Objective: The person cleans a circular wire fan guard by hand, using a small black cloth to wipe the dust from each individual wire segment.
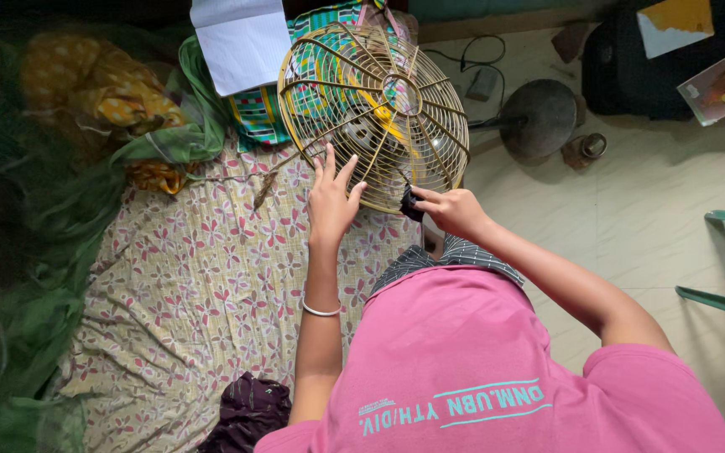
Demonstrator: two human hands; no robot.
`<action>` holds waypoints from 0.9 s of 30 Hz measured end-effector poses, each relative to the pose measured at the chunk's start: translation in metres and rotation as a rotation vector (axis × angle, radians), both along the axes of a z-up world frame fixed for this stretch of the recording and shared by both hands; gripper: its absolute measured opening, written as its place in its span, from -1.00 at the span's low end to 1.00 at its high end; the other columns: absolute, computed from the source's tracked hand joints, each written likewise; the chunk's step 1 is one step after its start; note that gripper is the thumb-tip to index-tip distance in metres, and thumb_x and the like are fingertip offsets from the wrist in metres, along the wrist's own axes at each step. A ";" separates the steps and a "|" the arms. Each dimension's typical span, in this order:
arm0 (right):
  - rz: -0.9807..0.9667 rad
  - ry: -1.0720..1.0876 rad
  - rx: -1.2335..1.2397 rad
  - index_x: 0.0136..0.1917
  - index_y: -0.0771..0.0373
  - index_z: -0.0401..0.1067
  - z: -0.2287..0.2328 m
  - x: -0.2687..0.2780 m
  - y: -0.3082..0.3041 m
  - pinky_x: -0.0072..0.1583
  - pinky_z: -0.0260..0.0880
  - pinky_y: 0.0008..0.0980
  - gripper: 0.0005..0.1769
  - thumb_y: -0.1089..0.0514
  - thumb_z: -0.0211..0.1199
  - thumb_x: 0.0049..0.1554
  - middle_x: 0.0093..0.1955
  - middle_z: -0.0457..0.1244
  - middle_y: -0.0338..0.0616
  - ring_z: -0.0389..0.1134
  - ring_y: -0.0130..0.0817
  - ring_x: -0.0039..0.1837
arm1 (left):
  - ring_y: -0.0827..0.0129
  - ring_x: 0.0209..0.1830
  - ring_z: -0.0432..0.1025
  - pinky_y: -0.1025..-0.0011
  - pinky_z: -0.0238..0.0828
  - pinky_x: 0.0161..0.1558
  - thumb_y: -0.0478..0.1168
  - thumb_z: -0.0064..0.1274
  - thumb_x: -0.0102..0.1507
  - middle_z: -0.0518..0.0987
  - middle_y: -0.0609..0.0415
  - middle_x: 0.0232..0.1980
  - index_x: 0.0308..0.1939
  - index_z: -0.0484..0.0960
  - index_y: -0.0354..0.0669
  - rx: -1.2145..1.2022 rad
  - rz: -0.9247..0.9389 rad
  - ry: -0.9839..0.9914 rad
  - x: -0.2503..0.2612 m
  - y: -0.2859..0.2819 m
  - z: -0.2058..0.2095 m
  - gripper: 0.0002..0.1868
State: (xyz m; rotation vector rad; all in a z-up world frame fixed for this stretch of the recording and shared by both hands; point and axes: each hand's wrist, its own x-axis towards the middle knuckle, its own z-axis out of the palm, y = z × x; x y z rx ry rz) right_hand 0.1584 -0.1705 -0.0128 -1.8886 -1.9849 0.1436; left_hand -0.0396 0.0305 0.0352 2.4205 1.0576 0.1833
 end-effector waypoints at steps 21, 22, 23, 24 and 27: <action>-0.116 1.704 -0.385 0.20 0.30 0.48 0.025 0.000 0.001 0.14 0.40 -0.55 -0.68 0.26 0.33 0.16 0.10 0.35 -0.24 0.35 -0.55 0.11 | 0.62 -0.36 0.49 0.54 0.54 -0.38 -0.34 0.14 0.33 0.65 0.15 -0.27 -0.06 0.66 -0.30 -0.839 0.103 -0.660 0.013 -0.081 0.007 -0.87; -0.095 1.621 -0.330 0.16 0.35 0.51 0.019 0.002 0.000 0.10 0.38 -0.53 -0.74 0.28 0.35 0.20 0.09 0.32 -0.19 0.34 -0.53 0.09 | 0.62 -0.38 0.48 0.54 0.52 -0.40 -0.34 0.13 0.33 0.65 0.16 -0.28 -0.06 0.66 -0.29 -0.837 0.121 -0.654 0.016 -0.081 0.009 -0.88; -0.076 1.536 -0.274 0.12 0.40 0.53 0.012 0.003 0.001 0.07 0.37 -0.50 -0.80 0.29 0.37 0.23 0.08 0.29 -0.15 0.33 -0.50 0.07 | 0.62 -0.41 0.47 0.54 0.49 -0.42 -0.34 0.13 0.34 0.64 0.16 -0.29 -0.07 0.65 -0.29 -0.836 0.139 -0.648 0.020 -0.080 0.010 -0.89; -0.067 1.457 -0.220 0.08 0.46 0.56 0.007 0.000 -0.003 0.04 0.36 -0.48 -0.84 0.30 0.40 0.26 0.07 0.25 -0.10 0.32 -0.47 0.05 | 0.62 -0.43 0.46 0.54 0.47 -0.43 -0.33 0.12 0.34 0.64 0.17 -0.31 -0.08 0.65 -0.28 -0.839 0.155 -0.635 0.020 -0.083 0.010 -0.89; -0.139 1.495 -0.150 0.18 0.33 0.52 0.007 0.003 -0.004 0.21 0.41 -0.60 -0.73 0.23 0.25 0.23 0.19 0.35 -0.19 0.38 -0.60 0.19 | 0.63 -0.31 0.48 0.55 0.47 -0.33 -0.34 0.17 0.36 0.65 0.17 -0.27 -0.10 0.62 -0.30 -0.596 0.120 -0.622 0.028 -0.085 0.007 -0.91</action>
